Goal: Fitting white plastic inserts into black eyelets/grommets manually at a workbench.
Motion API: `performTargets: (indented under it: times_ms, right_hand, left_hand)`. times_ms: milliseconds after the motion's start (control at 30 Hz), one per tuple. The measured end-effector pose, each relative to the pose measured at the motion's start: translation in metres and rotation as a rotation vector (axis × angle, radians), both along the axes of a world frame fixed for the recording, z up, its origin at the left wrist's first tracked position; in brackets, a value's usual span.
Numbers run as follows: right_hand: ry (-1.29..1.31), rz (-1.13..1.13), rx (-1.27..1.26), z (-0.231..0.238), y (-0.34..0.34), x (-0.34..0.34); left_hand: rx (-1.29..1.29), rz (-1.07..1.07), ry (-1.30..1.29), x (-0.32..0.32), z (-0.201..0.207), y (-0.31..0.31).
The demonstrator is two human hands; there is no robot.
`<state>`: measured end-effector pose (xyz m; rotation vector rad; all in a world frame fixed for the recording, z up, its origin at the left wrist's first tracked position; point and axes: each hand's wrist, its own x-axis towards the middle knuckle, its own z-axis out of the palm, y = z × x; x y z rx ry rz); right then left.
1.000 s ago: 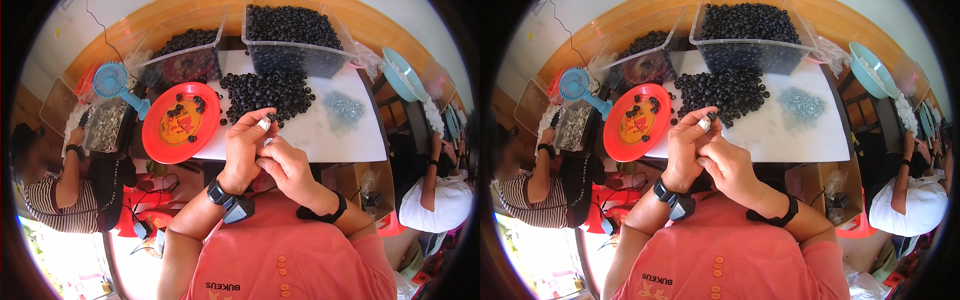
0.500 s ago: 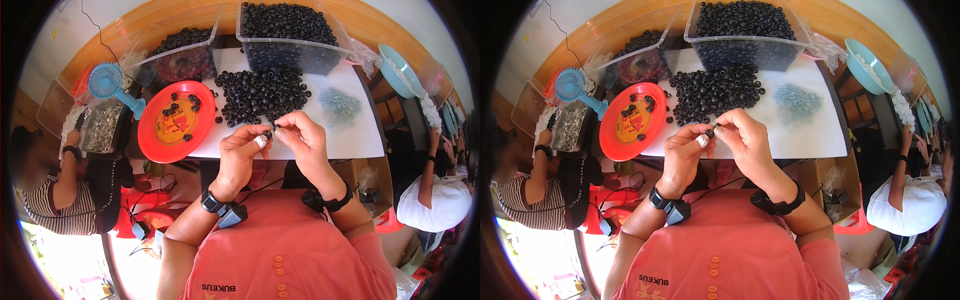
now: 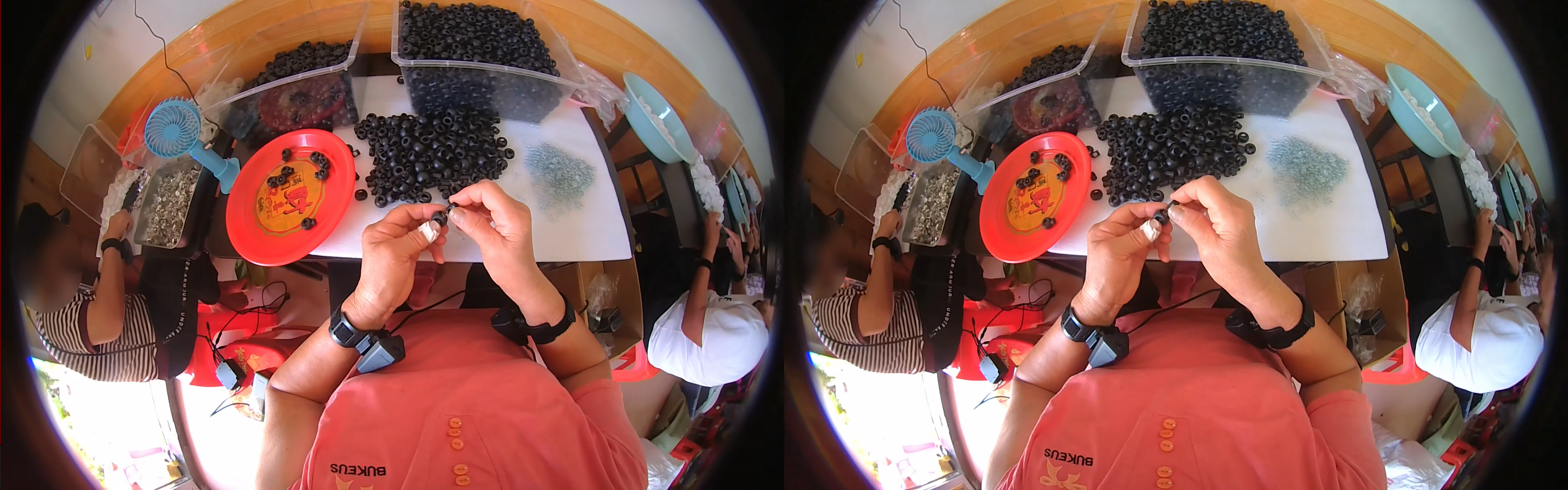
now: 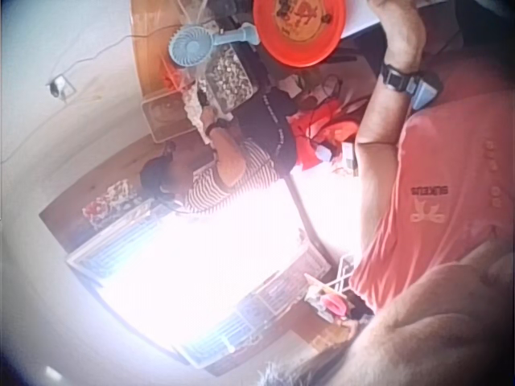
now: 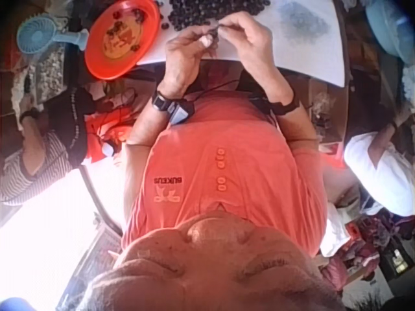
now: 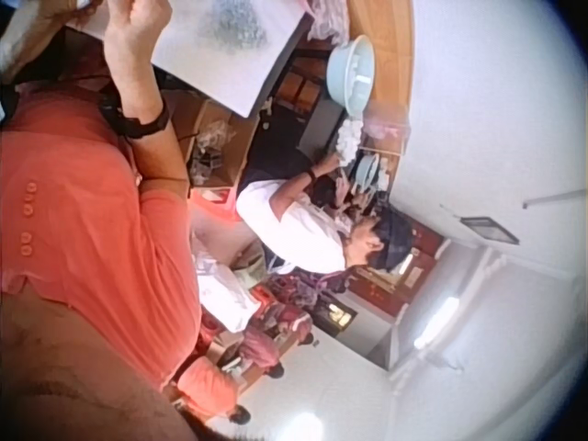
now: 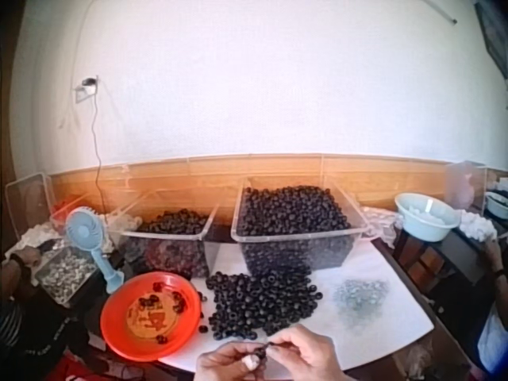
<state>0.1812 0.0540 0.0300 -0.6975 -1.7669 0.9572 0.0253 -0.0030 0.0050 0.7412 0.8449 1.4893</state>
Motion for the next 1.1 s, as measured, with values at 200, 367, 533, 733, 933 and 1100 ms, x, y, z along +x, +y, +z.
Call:
performTargets:
  times_ms: [200,367,533,733,933,1100]
  right_hand:
    - [0.046,0.068,-0.045,-0.008,0.001,-0.005]
    - [0.059,0.103,-0.056,-0.005,0.0,-0.006]
    - [0.15,0.143,-0.143,0.0,-0.002,-0.005]
    - [0.185,0.169,-0.194,-0.004,-0.002,-0.008]
    - [0.118,0.134,-0.114,-0.005,-0.005,-0.009]
    - [0.186,0.148,-0.175,-0.008,-0.007,-0.011]
  left_hand:
    - [0.032,-0.019,-0.025,0.0,-0.002,0.001]
    - [0.012,0.001,0.016,-0.001,-0.005,0.0]
    - [0.005,-0.002,0.014,0.0,-0.001,-0.001]
    - [0.0,0.009,0.004,0.0,-0.001,-0.001]
    - [-0.021,-0.001,-0.012,-0.002,-0.001,-0.002]
    - [-0.029,0.015,-0.016,0.001,0.001,-0.003]
